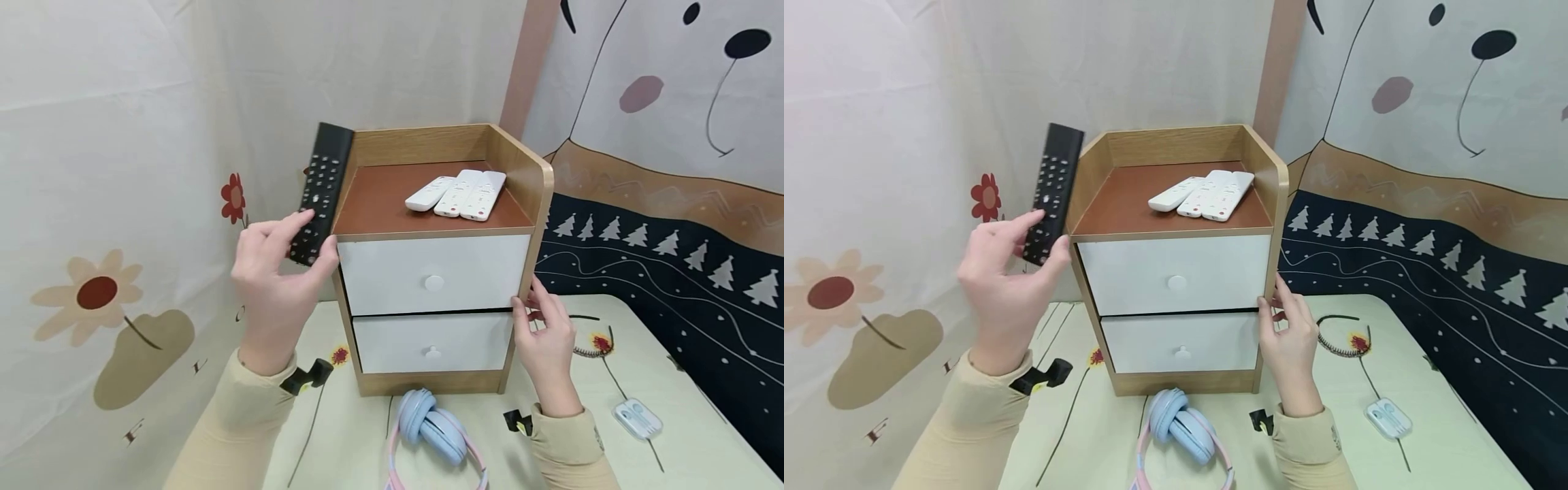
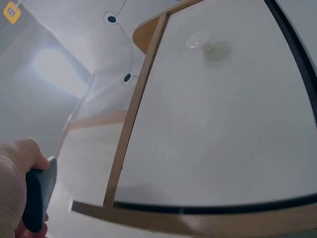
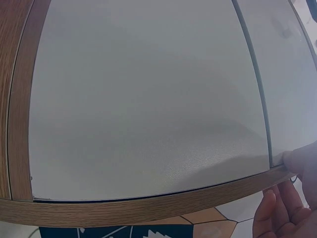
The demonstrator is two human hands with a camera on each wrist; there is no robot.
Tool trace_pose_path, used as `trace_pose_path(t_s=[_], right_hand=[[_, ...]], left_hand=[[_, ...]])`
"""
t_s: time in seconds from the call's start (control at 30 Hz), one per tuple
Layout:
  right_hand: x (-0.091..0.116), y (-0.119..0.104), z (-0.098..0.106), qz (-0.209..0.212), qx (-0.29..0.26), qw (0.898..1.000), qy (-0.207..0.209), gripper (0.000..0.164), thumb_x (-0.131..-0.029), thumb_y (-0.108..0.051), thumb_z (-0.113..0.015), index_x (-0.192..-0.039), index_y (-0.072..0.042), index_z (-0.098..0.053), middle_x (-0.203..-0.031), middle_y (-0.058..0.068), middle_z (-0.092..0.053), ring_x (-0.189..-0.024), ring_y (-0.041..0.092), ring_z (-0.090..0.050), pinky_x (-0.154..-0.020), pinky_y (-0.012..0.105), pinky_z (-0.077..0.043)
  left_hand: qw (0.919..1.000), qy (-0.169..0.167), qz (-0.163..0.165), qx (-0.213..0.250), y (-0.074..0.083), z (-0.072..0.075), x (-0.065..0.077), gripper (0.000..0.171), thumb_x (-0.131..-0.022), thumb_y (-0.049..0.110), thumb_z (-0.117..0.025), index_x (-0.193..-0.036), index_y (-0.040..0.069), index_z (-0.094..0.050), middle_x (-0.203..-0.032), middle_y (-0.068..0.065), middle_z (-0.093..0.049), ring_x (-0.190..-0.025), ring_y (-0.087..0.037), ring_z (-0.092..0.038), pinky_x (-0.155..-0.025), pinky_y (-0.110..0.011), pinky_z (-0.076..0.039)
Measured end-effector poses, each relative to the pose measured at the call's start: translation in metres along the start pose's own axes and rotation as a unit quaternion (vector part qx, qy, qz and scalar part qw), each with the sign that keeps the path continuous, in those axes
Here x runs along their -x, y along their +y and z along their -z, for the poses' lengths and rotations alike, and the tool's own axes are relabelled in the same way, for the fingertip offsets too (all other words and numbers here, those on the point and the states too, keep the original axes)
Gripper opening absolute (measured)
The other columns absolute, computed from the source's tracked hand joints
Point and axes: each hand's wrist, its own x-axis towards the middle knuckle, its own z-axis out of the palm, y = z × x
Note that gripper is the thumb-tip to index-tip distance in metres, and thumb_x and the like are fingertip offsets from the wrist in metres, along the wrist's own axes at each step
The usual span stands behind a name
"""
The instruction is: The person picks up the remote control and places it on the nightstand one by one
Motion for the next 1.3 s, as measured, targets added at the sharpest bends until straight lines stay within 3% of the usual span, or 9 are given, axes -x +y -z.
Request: trace_pose_path(t_s=[0.13, 0.27, 0.4, 0.6, 0.97, 1.3], right_hand=[[0.000, 0.000, 0.001, 0.001, -0.002, 1.000, 0.003, 0.053, -0.098, 0.002, -0.077, -0.150, 0.000, -0.065, -0.109, 0.027, -0.073, -0.105, -0.023, -0.054, -0.084, -0.003, -0.045], [0.000, 0.001, 0.000, 0.003, -0.002, 1.000, 0.003, 0.053, -0.098, 0.002, -0.077, -0.150, 0.001, -0.065, -0.109, 0.027, -0.073, -0.105, -0.023, -0.054, -0.084, -0.003, -0.045], [0.000, 0.000, 0.000, 0.003, -0.001, 1.000, 0.001, 0.052, -0.099, 0.001, -0.078, -0.149, 0.001, -0.065, -0.109, 0.027, -0.073, -0.104, -0.023, -0.054, -0.084, -0.002, -0.045], [0.000, 0.000, 0.000, -0.001, -0.001, 1.000, -0.002, 0.053, -0.099, 0.000, -0.078, -0.151, -0.001, -0.065, -0.109, 0.026, -0.073, -0.104, -0.023, -0.054, -0.084, -0.002, -0.045], [-0.001, 0.000, 0.001, 0.000, -0.003, 1.000, 0.003, 0.053, -0.099, 0.001, -0.077, -0.150, 0.000, -0.065, -0.108, 0.027, -0.073, -0.104, -0.023, -0.054, -0.084, -0.002, -0.045], [0.000, 0.001, 0.001, -0.009, -0.002, 1.000, -0.003, 0.053, -0.099, 0.000, -0.078, -0.150, -0.001, -0.065, -0.109, 0.026, -0.074, -0.104, -0.023, -0.054, -0.084, -0.002, -0.046]], left_hand=[[0.9981, -0.041, -0.031, -0.033, 0.005, -0.016, -0.004, 0.033, -0.089, 0.023, -0.086, -0.121, 0.014, -0.086, -0.110, -0.020, -0.076, -0.099, -0.041, -0.066, -0.081, -0.037, -0.048], [0.9910, -0.069, -0.076, -0.086, 0.008, -0.030, -0.005, 0.031, -0.090, 0.023, -0.084, -0.119, 0.012, -0.086, -0.110, -0.020, -0.078, -0.096, -0.043, -0.067, -0.076, -0.050, -0.055], [0.9815, -0.099, -0.105, -0.126, 0.011, -0.040, -0.003, 0.028, -0.091, 0.022, -0.082, -0.116, 0.011, -0.087, -0.110, -0.021, -0.079, -0.096, -0.042, -0.070, -0.077, -0.051, -0.058], [0.9701, -0.160, -0.108, -0.147, 0.019, -0.049, -0.007, 0.029, -0.096, 0.022, -0.079, -0.120, 0.008, -0.085, -0.111, -0.022, -0.077, -0.097, -0.040, -0.069, -0.080, -0.047, -0.053], [0.9549, -0.232, -0.046, -0.180, 0.037, -0.063, -0.024, 0.029, -0.098, 0.025, -0.076, -0.120, 0.009, -0.084, -0.105, -0.019, -0.078, -0.091, -0.038, -0.065, -0.079, -0.048, -0.051], [0.9213, -0.317, 0.051, -0.219, 0.047, -0.071, -0.040, 0.033, -0.098, 0.030, -0.075, -0.125, 0.012, -0.083, -0.107, -0.019, -0.077, -0.093, -0.038, -0.063, -0.081, -0.049, -0.054]])
